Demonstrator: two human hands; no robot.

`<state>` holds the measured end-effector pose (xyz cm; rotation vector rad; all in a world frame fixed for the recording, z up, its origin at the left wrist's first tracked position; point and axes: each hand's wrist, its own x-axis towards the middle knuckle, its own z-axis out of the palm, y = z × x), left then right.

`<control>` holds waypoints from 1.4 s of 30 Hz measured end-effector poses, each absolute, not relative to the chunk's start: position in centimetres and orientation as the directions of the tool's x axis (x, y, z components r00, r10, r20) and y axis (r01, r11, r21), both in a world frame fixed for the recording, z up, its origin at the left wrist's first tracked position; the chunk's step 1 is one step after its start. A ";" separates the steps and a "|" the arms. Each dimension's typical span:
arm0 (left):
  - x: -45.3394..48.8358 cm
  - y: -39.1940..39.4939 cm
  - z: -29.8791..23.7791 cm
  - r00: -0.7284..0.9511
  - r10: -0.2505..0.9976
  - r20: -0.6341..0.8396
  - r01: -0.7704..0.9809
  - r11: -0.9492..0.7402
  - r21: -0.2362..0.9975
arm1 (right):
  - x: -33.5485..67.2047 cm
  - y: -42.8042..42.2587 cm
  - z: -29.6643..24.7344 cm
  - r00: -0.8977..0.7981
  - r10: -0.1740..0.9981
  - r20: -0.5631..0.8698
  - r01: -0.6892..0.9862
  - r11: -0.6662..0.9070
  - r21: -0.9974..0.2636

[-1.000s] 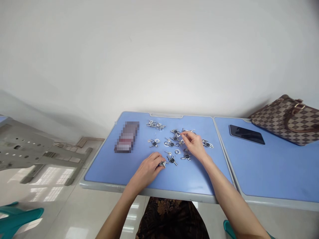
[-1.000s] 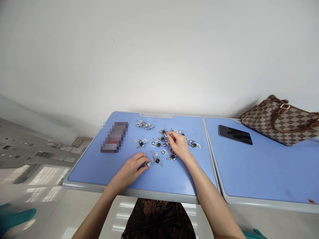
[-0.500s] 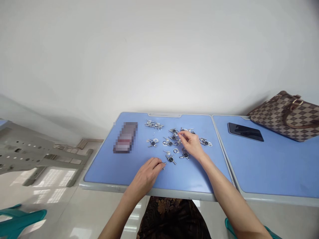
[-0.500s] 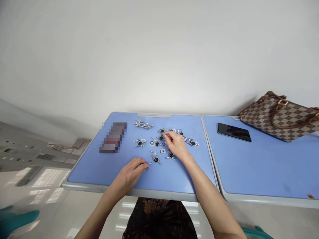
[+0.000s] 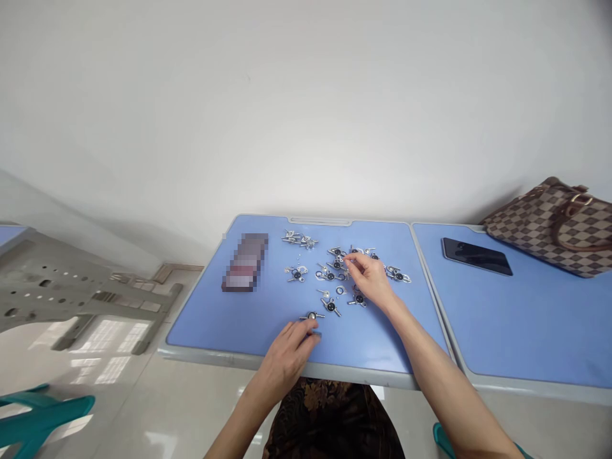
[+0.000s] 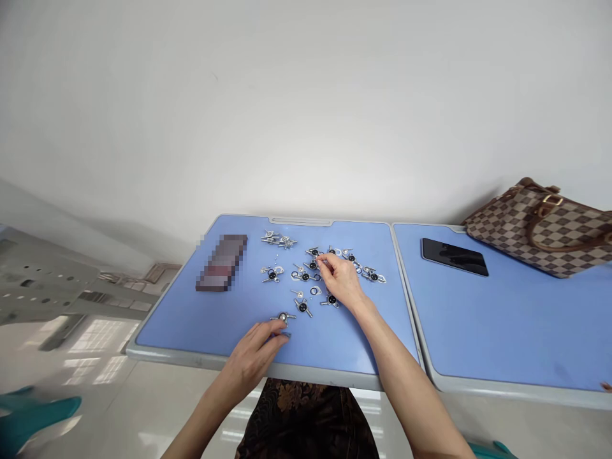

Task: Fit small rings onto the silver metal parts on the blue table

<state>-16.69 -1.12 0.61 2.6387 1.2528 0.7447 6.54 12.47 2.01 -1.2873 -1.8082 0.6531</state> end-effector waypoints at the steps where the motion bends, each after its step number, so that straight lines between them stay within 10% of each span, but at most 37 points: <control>1: -16.6 -1.1 0.7 0.536 0.754 0.379 0.690 -0.650 0.317 | 6.5 12.5 2.1 -0.161 0.937 0.310 0.521 0.347 -0.780; 13: -19.0 1.5 3.2 0.224 0.946 0.236 0.472 -0.317 0.823 | 6.7 12.4 2.1 -0.163 0.935 0.314 0.517 0.352 -0.781; 19: -21.1 10.8 4.1 -0.134 0.973 0.189 0.577 -0.078 0.813 | 6.5 12.4 1.7 -0.168 0.928 0.332 0.528 0.369 -0.765; 42: -20.3 12.6 3.4 0.037 0.963 0.266 0.757 -0.201 0.622 | 6.7 12.5 2.1 -0.178 0.920 0.349 0.532 0.388 -0.753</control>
